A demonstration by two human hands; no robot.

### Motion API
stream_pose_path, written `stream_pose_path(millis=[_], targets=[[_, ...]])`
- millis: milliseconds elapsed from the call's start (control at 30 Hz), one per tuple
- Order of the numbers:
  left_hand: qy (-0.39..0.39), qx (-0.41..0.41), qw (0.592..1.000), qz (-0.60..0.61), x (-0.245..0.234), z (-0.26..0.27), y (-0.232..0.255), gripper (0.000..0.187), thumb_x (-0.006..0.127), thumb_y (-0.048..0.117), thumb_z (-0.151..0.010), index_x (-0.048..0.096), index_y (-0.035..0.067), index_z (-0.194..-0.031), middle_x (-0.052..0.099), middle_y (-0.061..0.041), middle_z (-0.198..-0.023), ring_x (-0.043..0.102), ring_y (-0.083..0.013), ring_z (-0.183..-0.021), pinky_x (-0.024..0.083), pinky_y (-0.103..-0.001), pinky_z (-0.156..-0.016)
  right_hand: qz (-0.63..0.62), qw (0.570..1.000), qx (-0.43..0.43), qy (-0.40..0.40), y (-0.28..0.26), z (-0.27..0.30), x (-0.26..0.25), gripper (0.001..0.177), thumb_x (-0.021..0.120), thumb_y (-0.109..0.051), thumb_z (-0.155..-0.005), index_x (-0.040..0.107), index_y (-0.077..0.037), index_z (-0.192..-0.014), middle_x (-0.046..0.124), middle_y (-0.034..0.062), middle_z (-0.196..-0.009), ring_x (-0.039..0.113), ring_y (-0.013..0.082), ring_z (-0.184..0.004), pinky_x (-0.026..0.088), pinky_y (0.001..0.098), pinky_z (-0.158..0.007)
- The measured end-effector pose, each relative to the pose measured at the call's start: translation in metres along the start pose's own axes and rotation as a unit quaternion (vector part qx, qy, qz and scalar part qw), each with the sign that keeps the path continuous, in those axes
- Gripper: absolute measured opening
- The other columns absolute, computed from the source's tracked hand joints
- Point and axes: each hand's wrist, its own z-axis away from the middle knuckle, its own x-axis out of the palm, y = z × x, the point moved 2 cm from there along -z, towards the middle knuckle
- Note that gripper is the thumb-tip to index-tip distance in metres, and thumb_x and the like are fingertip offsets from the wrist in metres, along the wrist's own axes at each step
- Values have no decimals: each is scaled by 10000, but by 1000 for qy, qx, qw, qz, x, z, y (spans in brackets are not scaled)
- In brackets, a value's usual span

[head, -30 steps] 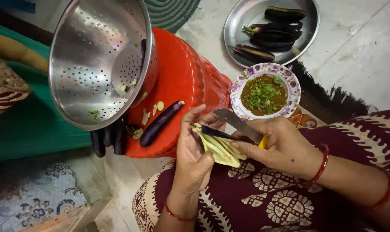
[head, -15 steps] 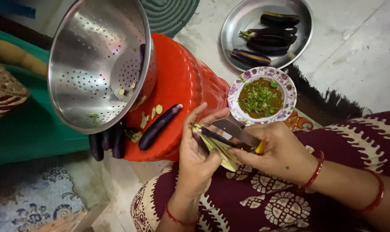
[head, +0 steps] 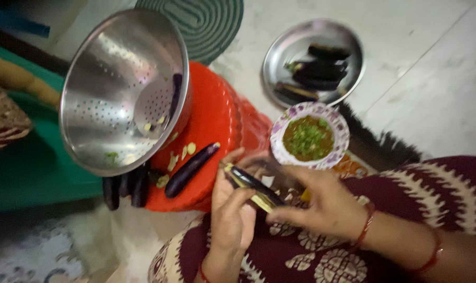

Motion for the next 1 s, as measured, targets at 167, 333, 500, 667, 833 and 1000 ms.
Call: stream_pose_path(millis=[167,333,500,667,833,1000], targets=[[6,16,996,87,3,6,-4,521,441,0,-920,370,-34,-1434,512,-239,-1335,509,-348,-1356,353,-486,-1211,73,995,-69,-10,-2,9,8,489,813,-152,-800,693,-39,-1261,734,104,-911,739,178,-784,600,291,-676],[35,21,999,-13,-4,9,9,539,435,83,-924,390,115,-1460,561,-108,-1433,527,-195,-1379,325,-361,-1215,12,995,24,92,31,-23,-18,409,771,-94,-829,741,-40,-1233,786,70,-921,689,123,-766,569,270,-654],[-9,57,989,-133,-15,5,15,324,499,63,-980,596,14,-1286,647,-111,-1292,591,-193,-1256,426,-348,-1130,141,958,183,169,113,-104,-67,391,778,-220,-887,748,-97,-1257,733,109,-776,615,155,-641,485,351,-572],[-61,48,986,-145,-25,7,3,222,526,14,-1019,638,20,-1210,697,-68,-1170,645,-136,-1120,499,-282,-1002,402,891,91,191,208,-174,-99,379,779,-304,-901,744,-96,-1216,737,203,-934,714,374,-853,558,447,-747],[-68,6,983,-171,-36,0,1,209,531,1,-1006,654,9,-1175,715,-57,-1105,667,-100,-1064,503,-258,-940,489,834,205,154,278,-203,-123,312,672,-288,-910,729,-209,-1207,739,192,-1005,697,438,-928,554,540,-784],[-70,1,986,-150,-44,-12,2,217,529,27,-1005,652,15,-1184,731,-71,-1115,683,-112,-1056,525,-259,-945,521,822,192,124,304,-204,-130,251,697,-296,-914,779,-191,-1127,750,203,-989,704,433,-911,564,513,-784]])
